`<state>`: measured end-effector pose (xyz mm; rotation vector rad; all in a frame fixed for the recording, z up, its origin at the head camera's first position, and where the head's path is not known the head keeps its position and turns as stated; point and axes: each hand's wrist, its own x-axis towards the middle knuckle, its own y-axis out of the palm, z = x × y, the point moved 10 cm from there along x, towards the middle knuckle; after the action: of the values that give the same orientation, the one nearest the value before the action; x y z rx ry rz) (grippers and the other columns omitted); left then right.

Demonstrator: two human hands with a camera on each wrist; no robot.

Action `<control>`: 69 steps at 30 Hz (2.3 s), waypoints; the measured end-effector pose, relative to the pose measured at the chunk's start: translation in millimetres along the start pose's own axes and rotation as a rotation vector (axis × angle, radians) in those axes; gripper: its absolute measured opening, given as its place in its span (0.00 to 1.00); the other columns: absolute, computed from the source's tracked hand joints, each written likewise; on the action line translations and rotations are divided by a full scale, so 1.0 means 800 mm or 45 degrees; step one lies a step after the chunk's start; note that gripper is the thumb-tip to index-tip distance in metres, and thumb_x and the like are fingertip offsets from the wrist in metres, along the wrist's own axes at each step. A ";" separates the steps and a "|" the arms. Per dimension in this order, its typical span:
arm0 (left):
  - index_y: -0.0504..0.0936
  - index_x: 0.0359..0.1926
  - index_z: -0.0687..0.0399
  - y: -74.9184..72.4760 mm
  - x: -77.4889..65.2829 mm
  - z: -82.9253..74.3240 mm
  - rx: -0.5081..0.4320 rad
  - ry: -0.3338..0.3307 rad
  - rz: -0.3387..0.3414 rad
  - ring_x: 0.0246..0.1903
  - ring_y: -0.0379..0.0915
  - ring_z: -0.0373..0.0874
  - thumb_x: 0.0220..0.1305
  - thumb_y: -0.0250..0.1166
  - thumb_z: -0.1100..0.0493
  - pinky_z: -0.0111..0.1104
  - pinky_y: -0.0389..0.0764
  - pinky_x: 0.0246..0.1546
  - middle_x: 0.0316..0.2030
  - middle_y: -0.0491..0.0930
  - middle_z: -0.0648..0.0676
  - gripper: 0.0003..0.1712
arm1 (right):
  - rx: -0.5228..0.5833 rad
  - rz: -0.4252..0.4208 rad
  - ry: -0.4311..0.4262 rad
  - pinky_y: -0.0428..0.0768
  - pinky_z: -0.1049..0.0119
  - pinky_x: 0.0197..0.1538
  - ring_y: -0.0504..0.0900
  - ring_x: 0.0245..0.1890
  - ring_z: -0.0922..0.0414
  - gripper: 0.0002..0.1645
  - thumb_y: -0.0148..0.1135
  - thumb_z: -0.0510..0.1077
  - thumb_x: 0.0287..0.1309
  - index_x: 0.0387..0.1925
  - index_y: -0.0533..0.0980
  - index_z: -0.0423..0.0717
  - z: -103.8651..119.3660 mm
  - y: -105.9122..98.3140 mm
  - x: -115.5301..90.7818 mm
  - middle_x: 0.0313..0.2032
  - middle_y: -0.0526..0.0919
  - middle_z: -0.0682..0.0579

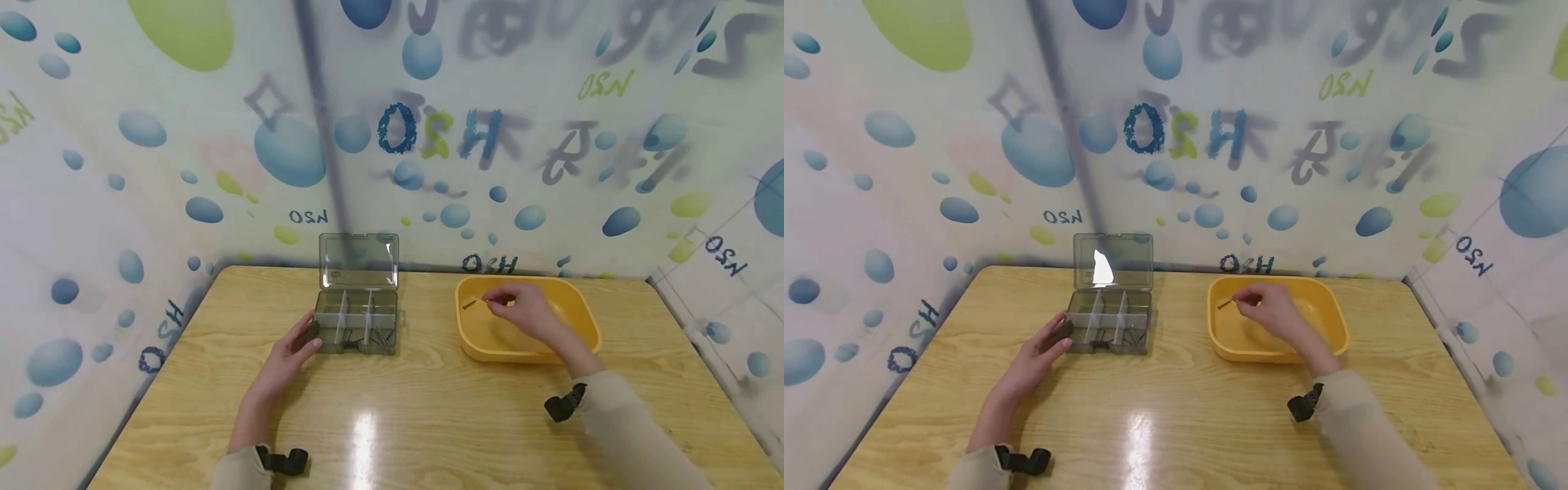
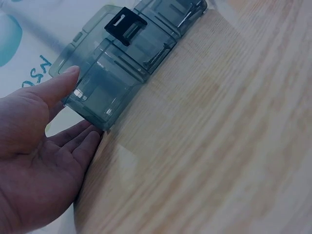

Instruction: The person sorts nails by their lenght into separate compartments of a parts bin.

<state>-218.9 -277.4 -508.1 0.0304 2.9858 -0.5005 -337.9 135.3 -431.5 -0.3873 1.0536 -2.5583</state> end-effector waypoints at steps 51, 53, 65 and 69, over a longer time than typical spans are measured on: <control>0.54 0.81 0.53 0.000 -0.002 -0.004 -0.002 0.019 0.005 0.75 0.53 0.63 0.77 0.61 0.54 0.53 0.59 0.71 0.77 0.54 0.69 0.40 | 0.275 0.303 -0.285 0.81 0.70 0.37 0.78 0.32 0.62 0.07 0.67 0.31 0.60 0.41 0.86 0.34 0.161 0.158 0.053 0.33 0.86 0.49; 0.54 0.81 0.53 0.001 -0.001 -0.001 -0.006 0.014 0.009 0.75 0.52 0.63 0.77 0.61 0.53 0.52 0.59 0.72 0.77 0.54 0.69 0.40 | 0.287 0.316 -0.281 0.81 0.70 0.37 0.78 0.32 0.62 0.08 0.67 0.31 0.60 0.41 0.86 0.34 0.163 0.165 0.053 0.34 0.86 0.49; 0.54 0.81 0.54 -0.003 -0.001 -0.005 0.025 0.038 -0.023 0.74 0.55 0.64 0.77 0.61 0.55 0.53 0.60 0.71 0.76 0.55 0.70 0.39 | 0.307 0.336 -0.339 0.81 0.72 0.41 0.80 0.35 0.61 0.07 0.67 0.32 0.62 0.42 0.85 0.35 0.202 0.193 0.064 0.38 0.87 0.47; 0.55 0.81 0.52 -0.001 -0.001 -0.001 0.006 0.021 -0.013 0.74 0.55 0.62 0.77 0.61 0.55 0.52 0.61 0.71 0.76 0.55 0.68 0.39 | 0.291 0.286 -0.373 0.81 0.71 0.43 0.81 0.37 0.59 0.08 0.66 0.33 0.64 0.44 0.85 0.35 0.210 0.195 0.065 0.39 0.85 0.47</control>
<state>-218.5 -278.2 -506.7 0.0195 3.0027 -0.5106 -289.4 -94.5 -422.1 -0.5292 0.6523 -2.3012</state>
